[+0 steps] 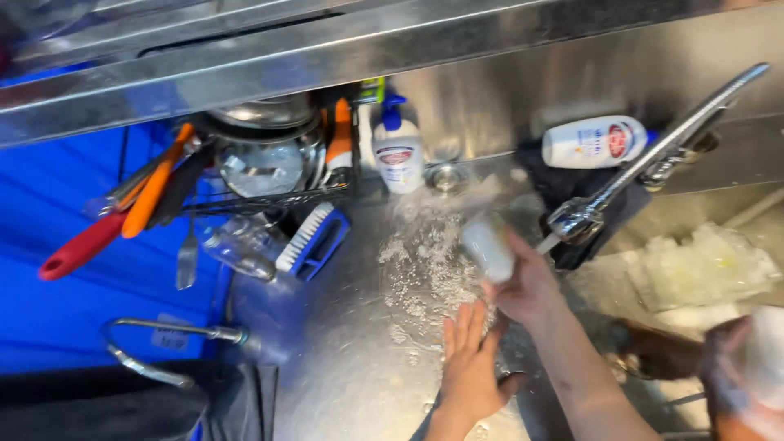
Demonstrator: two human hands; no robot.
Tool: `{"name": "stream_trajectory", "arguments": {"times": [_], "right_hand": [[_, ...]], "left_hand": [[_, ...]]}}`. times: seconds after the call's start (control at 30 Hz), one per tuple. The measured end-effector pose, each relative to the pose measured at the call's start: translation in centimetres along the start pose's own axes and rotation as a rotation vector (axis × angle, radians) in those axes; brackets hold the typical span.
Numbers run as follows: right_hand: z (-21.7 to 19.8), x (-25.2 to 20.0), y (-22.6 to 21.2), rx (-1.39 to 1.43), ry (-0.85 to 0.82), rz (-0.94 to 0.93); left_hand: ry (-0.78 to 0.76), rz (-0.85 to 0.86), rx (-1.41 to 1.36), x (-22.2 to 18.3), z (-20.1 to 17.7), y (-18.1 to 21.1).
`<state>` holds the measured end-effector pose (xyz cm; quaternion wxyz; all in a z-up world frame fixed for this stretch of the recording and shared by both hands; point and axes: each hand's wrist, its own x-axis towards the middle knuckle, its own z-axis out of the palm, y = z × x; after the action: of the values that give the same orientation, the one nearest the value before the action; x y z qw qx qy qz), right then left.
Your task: Washing and rinsing small plastic containers in a commercial sink using a brush and soap.
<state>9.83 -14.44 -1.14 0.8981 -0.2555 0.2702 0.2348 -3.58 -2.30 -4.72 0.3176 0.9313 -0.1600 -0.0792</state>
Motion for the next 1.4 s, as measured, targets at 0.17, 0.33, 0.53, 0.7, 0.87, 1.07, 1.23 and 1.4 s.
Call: {"name": "stream_trajectory", "arguments": {"times": [0.17,0.33,0.53,0.7,0.87,1.07,1.23,1.4], "right_hand": [[-2.1,0.4,-0.3,0.160,-0.156,0.141],[-2.5,-0.4,-0.2,0.427,-0.183,0.235],[-5.0,-0.4,-0.7,0.638,-0.297,0.245],[-3.1,-2.2,-1.3,0.515,-0.188,0.160],[-3.2,-2.0,-1.6,0.521,-0.214,0.170],[0.3,-6.3,-2.4,-0.113,0.147,-0.158],[-5.5,-4.1,-0.7,-0.102,0.013,-0.263],[-5.8,-2.5,0.8,-0.058,-0.218,-0.450]], "left_hand": [[-0.168,-0.078,-0.044,0.3,-1.5,0.9],[-0.100,-0.058,0.029,0.8,-0.8,0.6],[-0.168,-0.085,0.030,0.9,-1.1,0.9],[-0.116,-0.052,0.007,0.7,-0.4,0.5],[0.059,0.072,-0.256,-0.9,-1.9,-0.4],[0.308,-0.061,0.228,-4.9,-4.5,-6.5],[0.547,-0.285,0.950,-5.6,-2.6,-12.6],[0.496,-0.025,0.750,-1.5,-1.2,-4.6]]}}
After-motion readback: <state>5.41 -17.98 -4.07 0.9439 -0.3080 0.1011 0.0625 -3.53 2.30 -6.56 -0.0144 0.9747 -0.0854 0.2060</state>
